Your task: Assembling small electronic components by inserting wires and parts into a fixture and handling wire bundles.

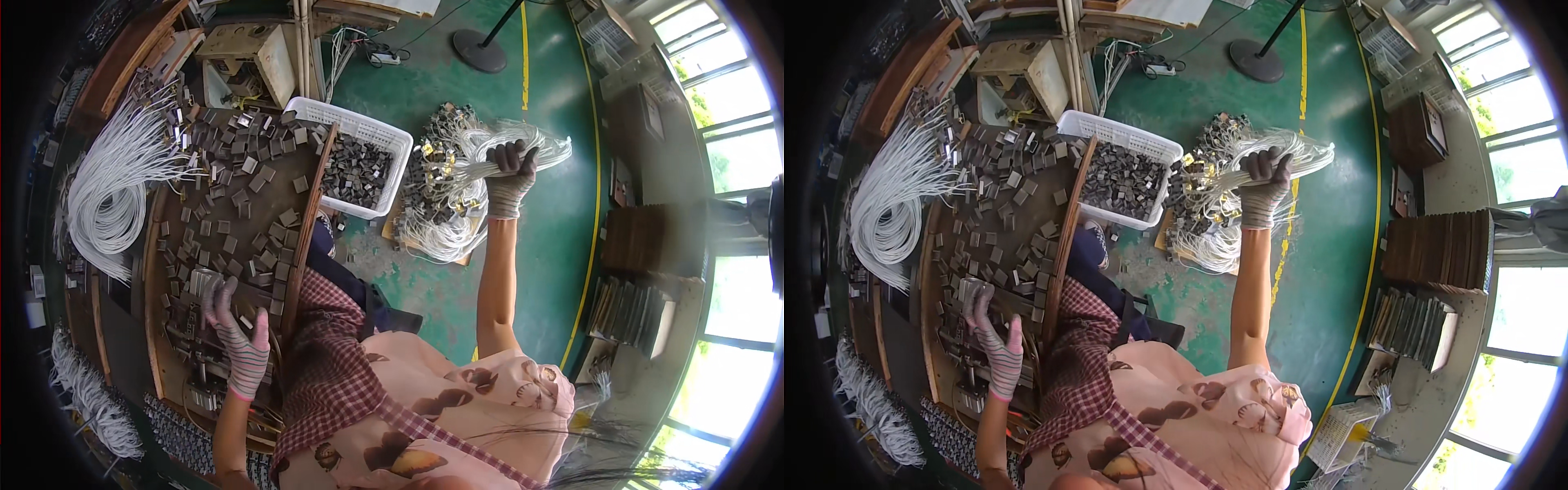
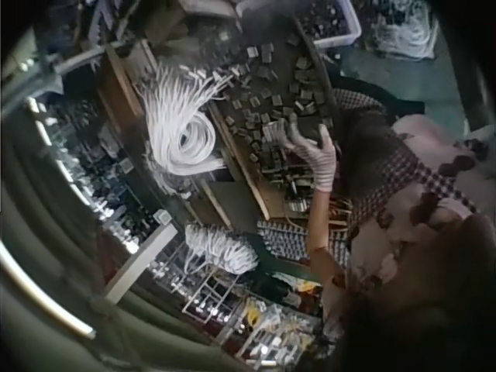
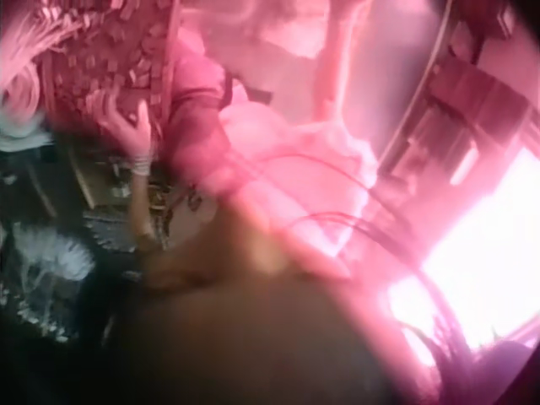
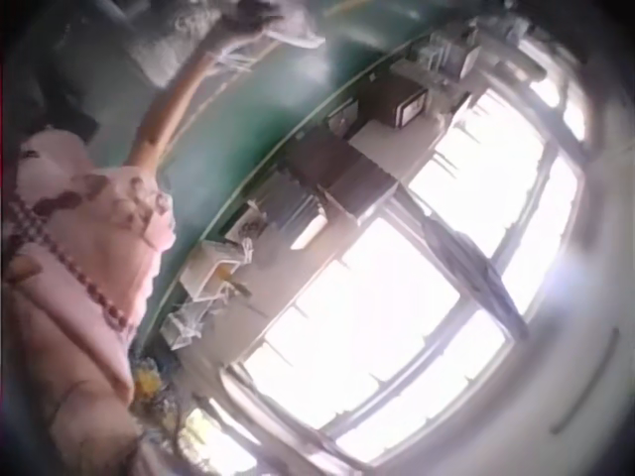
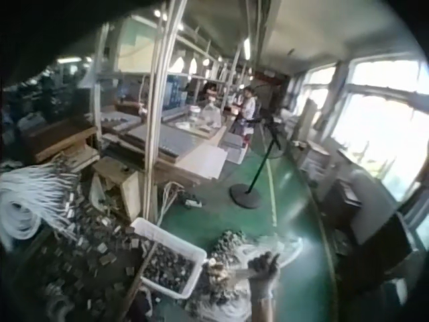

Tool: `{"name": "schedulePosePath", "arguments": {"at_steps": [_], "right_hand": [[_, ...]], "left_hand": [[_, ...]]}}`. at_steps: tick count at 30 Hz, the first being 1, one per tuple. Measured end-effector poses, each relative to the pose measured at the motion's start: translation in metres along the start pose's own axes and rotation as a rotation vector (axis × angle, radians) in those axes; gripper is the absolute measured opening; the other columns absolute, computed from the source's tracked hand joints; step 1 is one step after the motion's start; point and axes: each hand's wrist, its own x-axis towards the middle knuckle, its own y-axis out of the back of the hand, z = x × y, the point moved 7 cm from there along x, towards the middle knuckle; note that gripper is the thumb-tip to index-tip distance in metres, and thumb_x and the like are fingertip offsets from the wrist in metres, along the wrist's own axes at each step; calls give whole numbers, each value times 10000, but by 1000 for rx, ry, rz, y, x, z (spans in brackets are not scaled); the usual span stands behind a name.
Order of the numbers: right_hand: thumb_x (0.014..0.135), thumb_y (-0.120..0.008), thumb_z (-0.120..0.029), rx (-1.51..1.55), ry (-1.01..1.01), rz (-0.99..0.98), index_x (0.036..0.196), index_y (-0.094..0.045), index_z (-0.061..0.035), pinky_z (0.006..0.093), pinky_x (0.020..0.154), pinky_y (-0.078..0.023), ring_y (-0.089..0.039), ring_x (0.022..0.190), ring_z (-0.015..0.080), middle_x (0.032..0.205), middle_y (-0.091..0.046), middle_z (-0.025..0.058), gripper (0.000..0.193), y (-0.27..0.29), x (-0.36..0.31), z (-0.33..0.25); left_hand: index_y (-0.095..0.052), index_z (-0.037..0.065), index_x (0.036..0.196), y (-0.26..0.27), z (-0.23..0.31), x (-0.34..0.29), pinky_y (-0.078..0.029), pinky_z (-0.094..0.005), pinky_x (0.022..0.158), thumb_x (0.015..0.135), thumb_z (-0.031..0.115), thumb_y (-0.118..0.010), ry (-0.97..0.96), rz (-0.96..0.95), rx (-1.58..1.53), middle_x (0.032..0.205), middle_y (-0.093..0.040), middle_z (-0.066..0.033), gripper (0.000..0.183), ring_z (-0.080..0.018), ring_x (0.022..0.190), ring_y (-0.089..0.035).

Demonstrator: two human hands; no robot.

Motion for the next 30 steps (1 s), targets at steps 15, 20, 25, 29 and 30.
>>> {"name": "schedulePosePath", "arguments": {"at_steps": [15, 20, 25, 29, 30], "right_hand": [[858, -715, -290, -1236, -713, 742, 1086, -665, -93, 260, 515, -439, -606, 607, 117, 878, -704, 31, 305, 293, -221, 108], [927, -653, -168, -1082, -88, 369, 1104, -646, -60, 236, 623, -450, -597, 745, 107, 942, -680, 14, 208, 147, -37, 156], [937, -606, -54, -961, -73, -294, 1065, -652, -45, 239, 785, -470, -555, 864, 91, 979, -627, -1, 136, -185, 13, 305], [831, -671, 11, -1093, 140, -910, 1067, -647, -63, 243, 732, -463, -570, 880, 116, 1010, -662, 41, 249, -334, -21, 421], [779, -724, -52, -1199, 308, -982, 1079, -636, -70, 319, 791, -470, -593, 892, 201, 1010, -664, 78, 312, -357, -25, 448]], "left_hand": [[-457, 33, 1342, -8, -23, -9, -306, -447, 1106, 843, 161, -644, 98, -112, -121, 1387, -367, -182, 549, -341, 1310, -371], [-475, 61, 1329, -12, -30, -14, -323, -447, 1092, 796, 147, -696, 104, 22, -170, 1347, -417, -187, 583, -363, 1288, -387], [-487, 86, 1325, 23, -55, -52, -327, -449, 1089, 778, 161, -712, 291, 198, -223, 1343, -425, -179, 596, -362, 1283, -395], [-519, 103, 1303, 58, -72, -69, -348, -466, 1071, 800, 243, -720, 368, 357, -134, 1332, -429, -177, 560, -351, 1256, -420], [-525, 98, 1294, 66, -76, -69, -349, -464, 1070, 808, 256, -717, 371, 383, -126, 1325, -433, -178, 547, -351, 1254, -423]]}}
